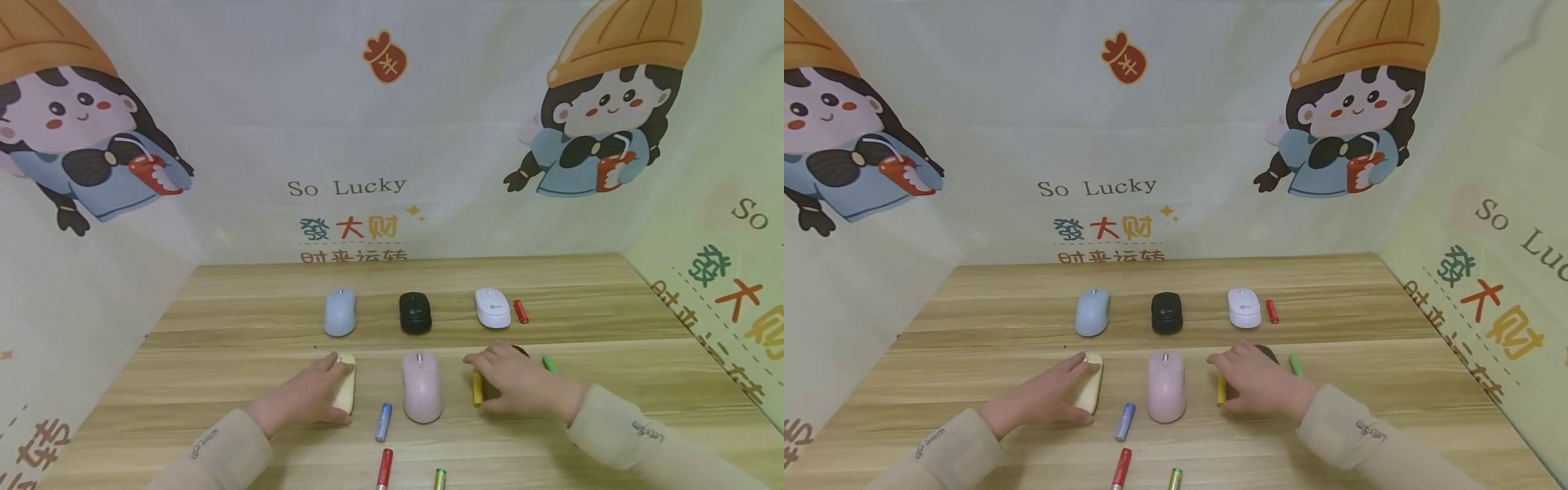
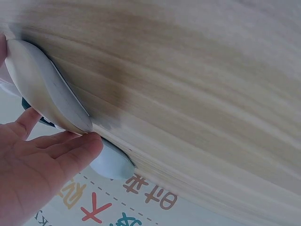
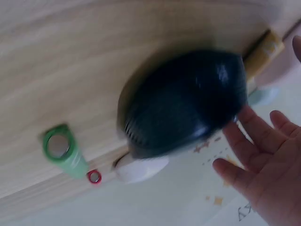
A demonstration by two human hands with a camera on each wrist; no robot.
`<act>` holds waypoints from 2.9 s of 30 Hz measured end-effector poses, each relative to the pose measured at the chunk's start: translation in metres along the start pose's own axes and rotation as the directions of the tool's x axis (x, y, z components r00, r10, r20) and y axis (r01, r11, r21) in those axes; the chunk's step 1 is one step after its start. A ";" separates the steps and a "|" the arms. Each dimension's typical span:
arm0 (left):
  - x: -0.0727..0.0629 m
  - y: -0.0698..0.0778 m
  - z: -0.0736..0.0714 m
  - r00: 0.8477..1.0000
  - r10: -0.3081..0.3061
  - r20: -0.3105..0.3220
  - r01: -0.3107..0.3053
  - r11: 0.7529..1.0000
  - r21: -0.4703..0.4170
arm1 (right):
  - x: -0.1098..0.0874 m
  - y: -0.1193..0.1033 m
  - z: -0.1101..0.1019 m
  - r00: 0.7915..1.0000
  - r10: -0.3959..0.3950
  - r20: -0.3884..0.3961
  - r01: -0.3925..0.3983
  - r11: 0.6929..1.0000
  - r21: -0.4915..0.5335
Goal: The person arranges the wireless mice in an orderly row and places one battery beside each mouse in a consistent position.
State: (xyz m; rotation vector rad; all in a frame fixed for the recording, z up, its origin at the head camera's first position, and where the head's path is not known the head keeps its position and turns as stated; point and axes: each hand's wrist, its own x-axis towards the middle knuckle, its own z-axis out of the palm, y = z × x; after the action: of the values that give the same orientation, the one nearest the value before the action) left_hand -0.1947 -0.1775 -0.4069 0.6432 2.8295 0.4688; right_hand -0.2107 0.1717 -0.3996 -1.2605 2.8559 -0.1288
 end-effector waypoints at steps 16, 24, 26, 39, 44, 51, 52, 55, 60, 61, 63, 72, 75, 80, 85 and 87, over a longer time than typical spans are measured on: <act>-0.002 0.001 -0.001 1.000 0.000 0.004 0.000 1.000 -0.015 | 0.009 -0.002 0.014 1.000 -0.007 -0.011 0.007 1.000 0.012; -0.001 0.001 -0.001 1.000 0.001 0.002 -0.001 1.000 -0.008 | 0.015 0.001 0.016 0.997 -0.063 -0.033 0.063 0.998 -0.018; -0.001 0.001 0.000 1.000 0.003 -0.002 -0.003 1.000 -0.006 | 0.016 0.001 0.016 0.997 -0.071 -0.032 0.071 0.997 -0.018; 0.000 0.000 0.001 1.000 0.014 -0.013 -0.014 1.000 0.000 | 0.019 0.001 0.017 0.999 -0.037 -0.011 0.037 0.998 0.041; 0.000 -0.001 0.002 1.000 0.011 -0.017 -0.011 1.000 0.004 | 0.019 0.000 0.017 1.000 -0.029 0.000 0.029 0.998 0.048; -0.001 0.000 0.000 1.000 0.000 -0.011 0.000 1.000 -0.012 | 0.018 0.000 0.017 1.000 -0.026 -0.007 0.027 0.997 0.067; -0.001 0.000 0.000 1.000 0.001 -0.010 -0.001 1.000 -0.013 | 0.018 -0.001 0.016 0.999 -0.026 -0.021 0.028 0.997 0.072; 0.000 0.000 0.001 1.000 0.003 -0.011 -0.003 1.000 -0.013 | 0.017 -0.005 0.009 0.995 -0.028 -0.098 0.036 0.996 0.083; 0.000 0.000 0.001 1.000 0.008 -0.012 -0.008 1.000 -0.010 | 0.018 -0.023 -0.008 0.968 -0.016 -0.250 0.054 0.988 0.145; 0.000 0.000 0.000 1.000 0.009 -0.012 -0.009 1.000 -0.010 | 0.018 -0.028 -0.010 0.962 -0.027 -0.272 0.071 0.986 0.151; 0.000 0.000 0.000 1.000 0.012 -0.013 -0.012 1.000 -0.013 | 0.017 -0.039 -0.011 0.953 -0.077 -0.294 0.128 0.979 0.160; -0.001 0.001 0.000 1.000 0.009 -0.006 -0.009 1.000 -0.015 | 0.002 -0.089 0.011 0.951 -0.307 0.031 0.299 0.943 0.147; 0.000 0.001 0.000 1.000 0.006 -0.006 -0.006 1.000 -0.015 | 0.000 -0.097 0.018 0.939 -0.336 0.076 0.331 0.941 0.071; 0.000 0.000 0.000 1.000 0.001 -0.005 -0.001 1.000 -0.014 | -0.001 -0.103 0.024 0.935 -0.336 0.110 0.342 0.939 -0.032; -0.001 0.000 0.000 1.000 0.009 -0.005 -0.010 1.000 -0.014 | -0.001 -0.102 0.027 0.933 -0.323 0.160 0.330 0.944 -0.020; -0.001 0.000 0.000 1.000 0.013 -0.004 -0.013 1.000 -0.012 | 0.000 -0.101 0.029 0.930 -0.327 0.170 0.334 0.943 -0.012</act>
State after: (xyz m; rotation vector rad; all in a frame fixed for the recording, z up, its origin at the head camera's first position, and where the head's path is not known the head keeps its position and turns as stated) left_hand -0.1941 -0.1781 -0.4072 0.6590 2.8260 0.4889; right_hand -0.1342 0.1019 -0.4203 -1.6665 2.4981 0.0310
